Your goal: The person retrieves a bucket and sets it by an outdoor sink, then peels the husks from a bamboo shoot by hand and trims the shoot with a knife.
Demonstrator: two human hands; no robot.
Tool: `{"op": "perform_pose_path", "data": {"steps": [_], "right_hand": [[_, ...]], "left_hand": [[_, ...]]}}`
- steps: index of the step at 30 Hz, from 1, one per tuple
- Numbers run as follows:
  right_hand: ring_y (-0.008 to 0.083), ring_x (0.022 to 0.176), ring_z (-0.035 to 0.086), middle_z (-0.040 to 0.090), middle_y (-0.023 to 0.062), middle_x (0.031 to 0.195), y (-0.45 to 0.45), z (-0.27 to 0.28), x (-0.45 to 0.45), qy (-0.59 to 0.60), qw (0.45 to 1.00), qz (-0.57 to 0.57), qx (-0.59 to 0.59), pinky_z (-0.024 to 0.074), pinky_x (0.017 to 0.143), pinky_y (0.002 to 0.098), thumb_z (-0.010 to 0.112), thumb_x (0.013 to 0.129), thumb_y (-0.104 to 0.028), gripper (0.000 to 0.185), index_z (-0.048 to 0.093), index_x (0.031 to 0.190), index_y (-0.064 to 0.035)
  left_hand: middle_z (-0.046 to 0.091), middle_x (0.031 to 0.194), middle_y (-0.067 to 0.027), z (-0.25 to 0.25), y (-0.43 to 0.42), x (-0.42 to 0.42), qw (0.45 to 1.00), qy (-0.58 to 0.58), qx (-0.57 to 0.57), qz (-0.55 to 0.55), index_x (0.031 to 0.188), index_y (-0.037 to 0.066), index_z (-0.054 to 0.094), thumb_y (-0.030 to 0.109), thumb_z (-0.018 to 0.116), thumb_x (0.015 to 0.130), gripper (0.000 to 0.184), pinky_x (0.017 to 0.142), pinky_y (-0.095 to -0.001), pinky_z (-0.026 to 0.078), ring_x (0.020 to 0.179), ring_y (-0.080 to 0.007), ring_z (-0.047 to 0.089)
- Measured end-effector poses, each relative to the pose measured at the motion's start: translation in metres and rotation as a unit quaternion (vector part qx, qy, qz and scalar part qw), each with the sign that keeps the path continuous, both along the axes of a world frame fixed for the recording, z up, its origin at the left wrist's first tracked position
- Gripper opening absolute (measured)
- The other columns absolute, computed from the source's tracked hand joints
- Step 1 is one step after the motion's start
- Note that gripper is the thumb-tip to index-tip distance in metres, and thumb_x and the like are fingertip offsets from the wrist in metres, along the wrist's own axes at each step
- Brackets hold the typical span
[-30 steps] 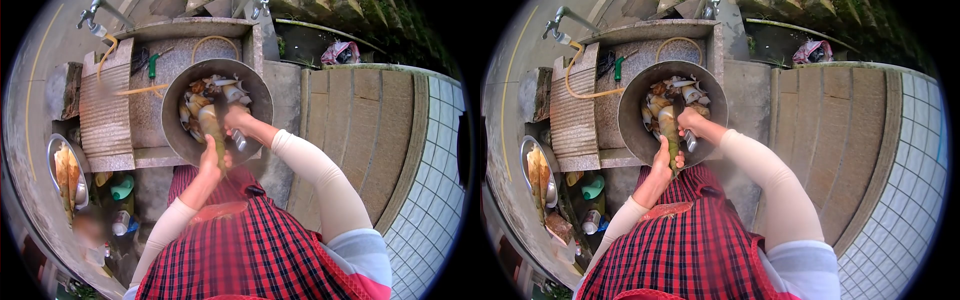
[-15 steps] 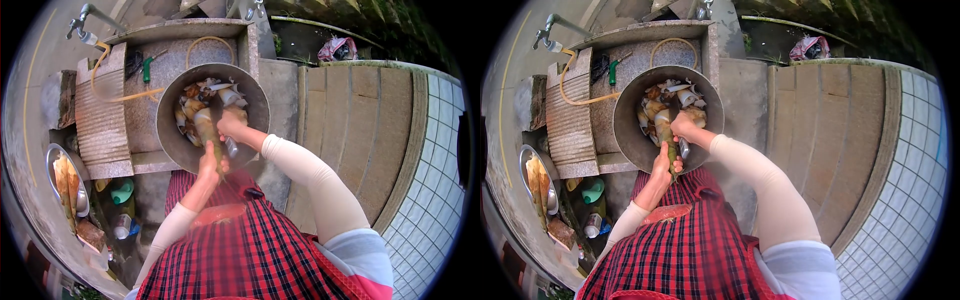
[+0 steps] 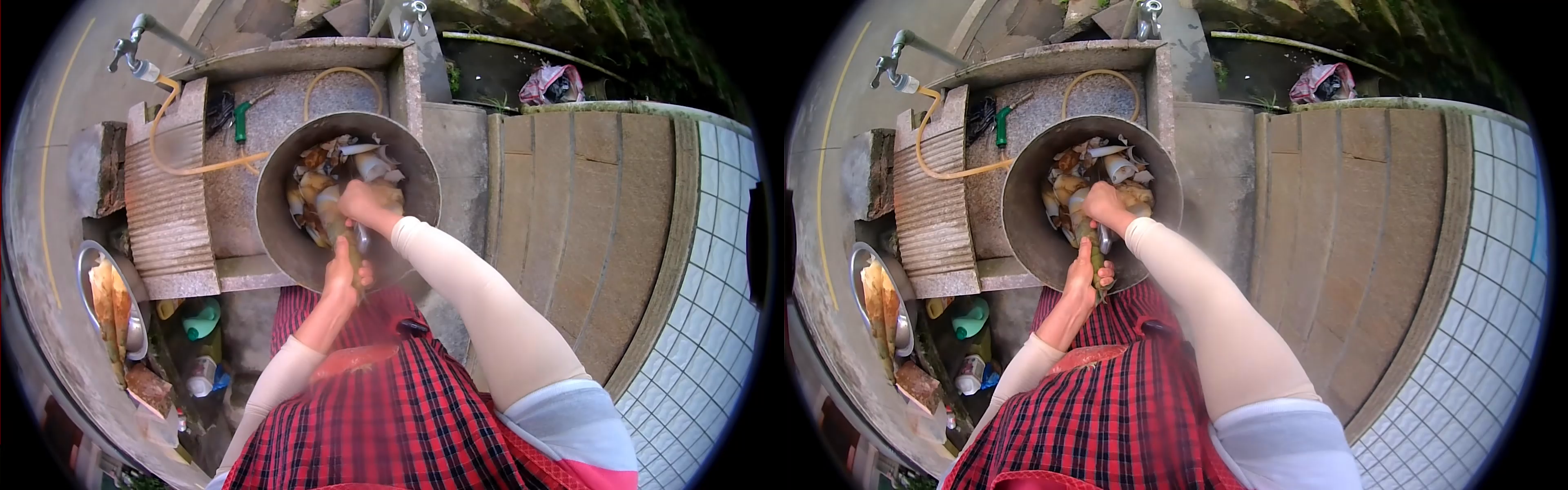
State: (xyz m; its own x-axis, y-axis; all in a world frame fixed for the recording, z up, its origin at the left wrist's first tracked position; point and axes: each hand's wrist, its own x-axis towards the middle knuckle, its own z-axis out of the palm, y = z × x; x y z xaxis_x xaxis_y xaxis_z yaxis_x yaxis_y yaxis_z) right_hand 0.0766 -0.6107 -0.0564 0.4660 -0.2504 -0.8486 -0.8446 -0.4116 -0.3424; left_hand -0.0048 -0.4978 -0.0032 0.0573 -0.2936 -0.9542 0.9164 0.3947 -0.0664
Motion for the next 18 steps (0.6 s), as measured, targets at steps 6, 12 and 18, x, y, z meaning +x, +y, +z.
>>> {"op": "perform_pose_path", "data": {"steps": [6,12,18], "right_hand": [[0.0247,0.057,0.067,0.065,0.0193,0.066,-0.001,-0.020,0.014,-0.024,0.999,0.028,0.032,0.0528,0.061,0.0341,0.054,0.077,-0.005,0.017,0.064,0.074,0.0082],[0.0264,0.067,0.067,0.067,0.0133,0.067,-0.005,-0.108,0.016,-0.114,0.938,0.323,-0.042,0.0527,0.066,0.0358,0.056,0.075,-0.010,0.018,0.067,0.078,0.0036],[0.0242,0.059,0.064,0.065,0.0116,0.062,-0.027,-0.029,0.045,-0.009,0.986,0.157,0.050,0.0511,0.059,0.0338,0.050,0.075,-0.007,0.022,0.067,0.063,0.0007]], "left_hand": [[0.045,0.067,-0.0094,0.000,0.012,0.008,1.000,0.026,-0.008,0.013,0.097,0.006,0.039,0.044,0.044,0.093,0.039,0.037,-0.0262,0.030,0.044,-0.0145,0.039],[0.046,0.064,-0.0074,0.016,0.032,0.008,0.997,0.048,-0.060,0.016,0.096,0.011,0.036,0.051,0.047,0.089,0.043,0.032,-0.0190,0.027,0.040,-0.0072,0.037],[0.046,0.064,-0.0074,0.042,0.037,0.007,0.998,0.003,-0.054,-0.034,0.088,0.008,0.040,0.055,0.047,0.088,0.047,0.032,-0.0196,0.028,0.040,-0.0075,0.037]]}}
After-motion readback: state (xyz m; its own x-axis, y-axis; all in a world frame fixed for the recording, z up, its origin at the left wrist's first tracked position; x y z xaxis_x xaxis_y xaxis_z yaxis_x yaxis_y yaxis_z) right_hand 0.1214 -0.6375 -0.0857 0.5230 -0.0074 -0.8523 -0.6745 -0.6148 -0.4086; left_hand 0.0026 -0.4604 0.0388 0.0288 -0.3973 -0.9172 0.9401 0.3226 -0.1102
